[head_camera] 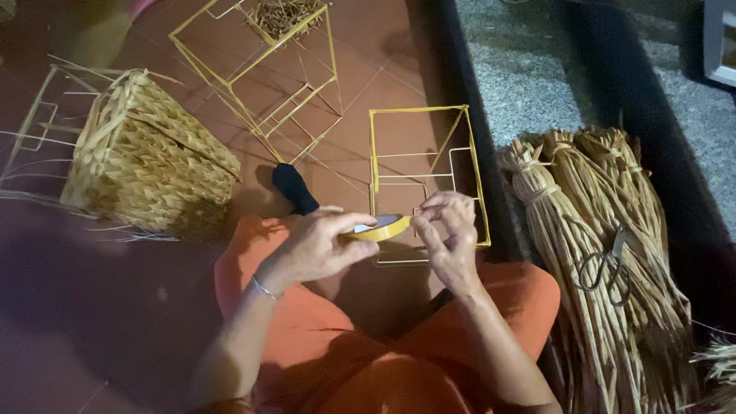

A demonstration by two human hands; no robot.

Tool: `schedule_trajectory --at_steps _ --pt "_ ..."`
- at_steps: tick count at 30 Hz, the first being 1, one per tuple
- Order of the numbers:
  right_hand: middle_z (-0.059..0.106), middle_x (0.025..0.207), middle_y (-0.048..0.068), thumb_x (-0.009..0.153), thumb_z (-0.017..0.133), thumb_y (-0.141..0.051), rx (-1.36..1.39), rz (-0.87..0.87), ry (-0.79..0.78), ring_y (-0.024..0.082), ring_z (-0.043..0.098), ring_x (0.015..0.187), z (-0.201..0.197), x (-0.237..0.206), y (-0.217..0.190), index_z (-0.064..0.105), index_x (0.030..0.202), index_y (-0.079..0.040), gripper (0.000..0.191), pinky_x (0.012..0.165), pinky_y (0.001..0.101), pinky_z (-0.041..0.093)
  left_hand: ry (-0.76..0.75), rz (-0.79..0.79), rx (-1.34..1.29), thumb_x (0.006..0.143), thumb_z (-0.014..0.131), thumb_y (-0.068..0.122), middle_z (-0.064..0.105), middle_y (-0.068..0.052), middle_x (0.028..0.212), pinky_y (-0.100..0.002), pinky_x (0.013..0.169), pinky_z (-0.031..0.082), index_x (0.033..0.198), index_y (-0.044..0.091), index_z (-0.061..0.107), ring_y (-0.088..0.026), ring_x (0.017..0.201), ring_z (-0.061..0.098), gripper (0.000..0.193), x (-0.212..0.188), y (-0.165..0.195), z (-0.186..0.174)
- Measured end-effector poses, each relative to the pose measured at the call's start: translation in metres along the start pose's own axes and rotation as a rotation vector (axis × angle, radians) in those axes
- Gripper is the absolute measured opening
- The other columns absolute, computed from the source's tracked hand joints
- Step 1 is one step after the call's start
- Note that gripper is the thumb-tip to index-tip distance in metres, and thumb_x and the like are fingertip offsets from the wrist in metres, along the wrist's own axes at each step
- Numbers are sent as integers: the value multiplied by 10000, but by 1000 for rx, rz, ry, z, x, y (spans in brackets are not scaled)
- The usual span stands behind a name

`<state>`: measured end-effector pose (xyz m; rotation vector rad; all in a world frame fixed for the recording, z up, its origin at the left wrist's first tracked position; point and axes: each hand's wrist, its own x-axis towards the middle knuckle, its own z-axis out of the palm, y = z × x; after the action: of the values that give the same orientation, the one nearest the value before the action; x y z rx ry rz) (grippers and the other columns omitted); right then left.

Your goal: The person sits on the floor assembling a rectangular bamboo frame, wrapping and securing yellow palm-leaf strips around the frame bars by hand and with tape, trimming pieces with scissors, and finally picking up a bundle of dried palm leaves.

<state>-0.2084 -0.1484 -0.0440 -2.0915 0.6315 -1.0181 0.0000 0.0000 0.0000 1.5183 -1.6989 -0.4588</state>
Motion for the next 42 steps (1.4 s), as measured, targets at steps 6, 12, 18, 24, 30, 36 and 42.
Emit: schedule_trajectory --at_steps 6,12,18,24,30,36,42 --pt "574 1234 90 851 748 -17 80 169 53 238 451 1220 -20 22 27 698 819 -30 61 1094 408 391 -91 -341 -400 997 633 95 723 -2 739 -241 595 486 1208 25 714 -47 675 608 237 11 -32 -32" --pt "567 1285 69 796 805 -105 112 328 50 229 487 1249 -40 52 55 724 814 -48 101 1057 401 446 8 -578 -201 841 776 219 739 6 742 -273 587 532 1068 49 675 -86 621 664 301 50 -46 -23" --pt "639 1237 73 729 870 -139 -276 176 -7 316 467 1238 -54 64 93 786 836 -109 139 1089 450 371 56 -475 414 743 874 433 715 -156 789 -462 684 542 843 66 692 -345 756 692 422 90 -61 11" --pt "683 1226 17 740 795 -119 -607 -2 87 321 490 1279 -56 60 117 794 829 -132 91 1135 519 332 -110 -643 573 787 774 449 738 -188 881 -527 760 546 927 109 743 -387 871 713 368 119 -71 39" --pt "666 1172 46 709 832 -205 -649 -35 105 317 508 1255 -57 65 118 766 762 -96 138 1136 558 302 -159 -650 626 789 786 441 749 -172 893 -578 823 503 953 120 751 -376 879 718 362 132 -75 49" --pt "657 1208 47 715 849 -238 -654 44 77 340 492 1231 -62 69 127 796 814 -126 159 1118 563 306 -140 -679 533 844 765 417 746 -164 951 -516 819 544 999 119 731 -370 937 715 338 132 -77 57" --pt "623 1236 87 759 883 -339 -614 251 -51 357 489 1212 -70 67 134 799 859 -152 228 1036 559 335 -58 -345 383 933 605 152 687 -98 1118 -520 831 553 1049 247 773 -384 963 694 226 116 -73 73"
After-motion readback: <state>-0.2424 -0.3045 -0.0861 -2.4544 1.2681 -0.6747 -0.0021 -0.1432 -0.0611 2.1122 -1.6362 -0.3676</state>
